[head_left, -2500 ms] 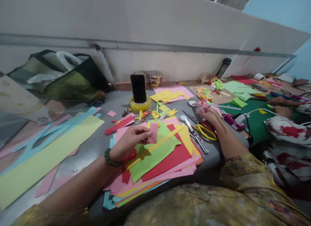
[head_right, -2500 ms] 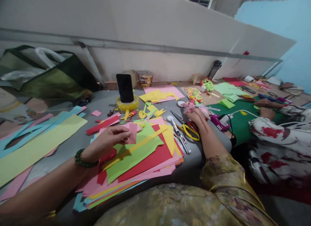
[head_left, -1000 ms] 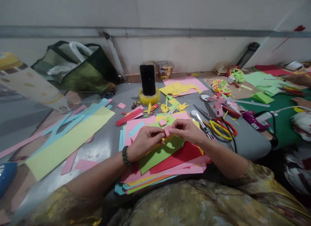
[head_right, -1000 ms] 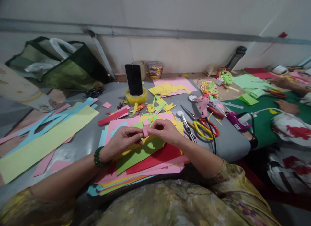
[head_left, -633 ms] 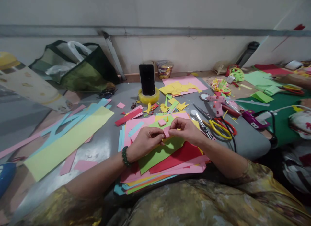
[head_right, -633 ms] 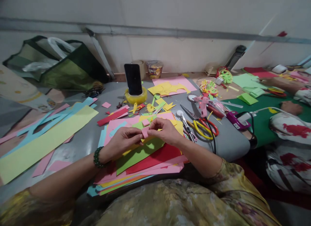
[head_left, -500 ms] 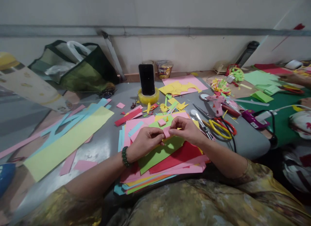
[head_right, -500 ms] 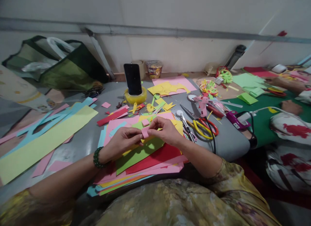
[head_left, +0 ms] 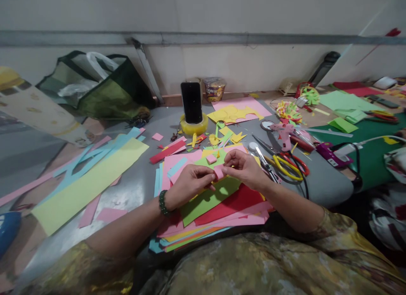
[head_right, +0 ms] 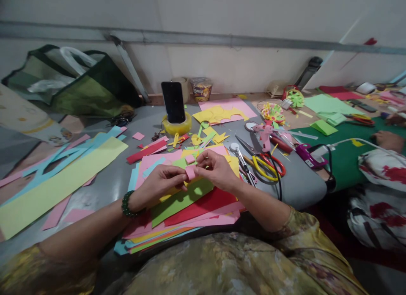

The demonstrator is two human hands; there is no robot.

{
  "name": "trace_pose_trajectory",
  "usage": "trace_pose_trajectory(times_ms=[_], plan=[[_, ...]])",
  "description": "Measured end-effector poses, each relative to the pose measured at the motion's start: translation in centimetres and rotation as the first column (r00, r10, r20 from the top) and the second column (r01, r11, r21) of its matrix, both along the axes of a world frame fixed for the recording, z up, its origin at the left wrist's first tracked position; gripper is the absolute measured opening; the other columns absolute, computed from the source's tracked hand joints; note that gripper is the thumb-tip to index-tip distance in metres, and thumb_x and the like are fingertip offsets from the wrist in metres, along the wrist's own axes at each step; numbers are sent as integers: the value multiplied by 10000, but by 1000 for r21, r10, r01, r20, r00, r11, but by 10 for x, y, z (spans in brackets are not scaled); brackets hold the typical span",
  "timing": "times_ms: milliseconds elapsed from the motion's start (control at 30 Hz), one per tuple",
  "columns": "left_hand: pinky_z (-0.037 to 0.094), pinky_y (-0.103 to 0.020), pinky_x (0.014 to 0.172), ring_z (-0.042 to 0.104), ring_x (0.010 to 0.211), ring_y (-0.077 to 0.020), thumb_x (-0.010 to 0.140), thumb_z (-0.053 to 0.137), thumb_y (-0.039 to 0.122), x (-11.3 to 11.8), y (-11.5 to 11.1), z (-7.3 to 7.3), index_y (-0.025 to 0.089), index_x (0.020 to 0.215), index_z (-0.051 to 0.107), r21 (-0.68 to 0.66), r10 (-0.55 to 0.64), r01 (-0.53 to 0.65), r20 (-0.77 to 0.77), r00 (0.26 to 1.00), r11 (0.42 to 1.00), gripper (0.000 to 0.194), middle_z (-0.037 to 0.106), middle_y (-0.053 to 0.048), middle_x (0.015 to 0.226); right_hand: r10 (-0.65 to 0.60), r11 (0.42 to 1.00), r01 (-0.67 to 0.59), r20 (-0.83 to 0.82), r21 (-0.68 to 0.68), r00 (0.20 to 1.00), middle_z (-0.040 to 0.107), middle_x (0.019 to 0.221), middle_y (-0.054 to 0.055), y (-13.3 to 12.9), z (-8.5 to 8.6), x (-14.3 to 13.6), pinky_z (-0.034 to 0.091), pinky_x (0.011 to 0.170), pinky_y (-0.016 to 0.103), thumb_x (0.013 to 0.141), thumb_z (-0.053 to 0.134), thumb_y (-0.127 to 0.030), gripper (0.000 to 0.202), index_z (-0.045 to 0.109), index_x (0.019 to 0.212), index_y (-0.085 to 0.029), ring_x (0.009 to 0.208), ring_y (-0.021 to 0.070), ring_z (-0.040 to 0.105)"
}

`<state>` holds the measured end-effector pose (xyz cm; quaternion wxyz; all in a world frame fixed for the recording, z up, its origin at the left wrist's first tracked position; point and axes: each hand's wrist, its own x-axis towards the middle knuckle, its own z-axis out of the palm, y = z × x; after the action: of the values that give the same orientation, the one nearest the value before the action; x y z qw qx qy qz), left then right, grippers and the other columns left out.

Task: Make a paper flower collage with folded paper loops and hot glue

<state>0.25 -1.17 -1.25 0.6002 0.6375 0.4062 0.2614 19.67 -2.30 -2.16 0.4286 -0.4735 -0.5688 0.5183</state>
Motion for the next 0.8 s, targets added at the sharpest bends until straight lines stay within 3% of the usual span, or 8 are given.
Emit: trace_pose_trajectory(times_ms=[200,400,600,800], plan=[[439,-200,500,623,525,-129,706,650,388,0,0,-2,177,634,655,-4,4,-4,-8,1000,1000,223,610,3,563,-2,999,2,12,43,1000,578,680,-52,1,1,-1,476,594,242,694,764,-348,285,536,804,-217,624,104,585],[445,-211,518,637,548,-145,723,658,410,-1,0,-3,161,654,697,13,-16,16,-29,999,1000,261,685,-34,578,32,999,-32,-20,-9,999,625,711,-46,-1,3,-4,523,639,257,619,822,-315,387,560,888,-221,686,127,634],[413,-203,474,615,521,-141,743,675,455,-1,-1,-2,153,716,755,20,-24,25,-49,999,999,314,698,-47,565,64,996,-69,-75,-57,995,677,646,-52,-2,1,-4,559,672,300,675,823,-357,392,544,919,-227,647,153,693],[432,-190,473,609,506,-124,769,682,394,-1,-1,-2,158,699,753,23,-21,21,-31,999,1000,256,685,-29,555,83,996,-87,-93,-35,992,693,643,-44,-1,-1,-4,562,678,298,699,814,-404,373,567,913,-224,671,160,713]])
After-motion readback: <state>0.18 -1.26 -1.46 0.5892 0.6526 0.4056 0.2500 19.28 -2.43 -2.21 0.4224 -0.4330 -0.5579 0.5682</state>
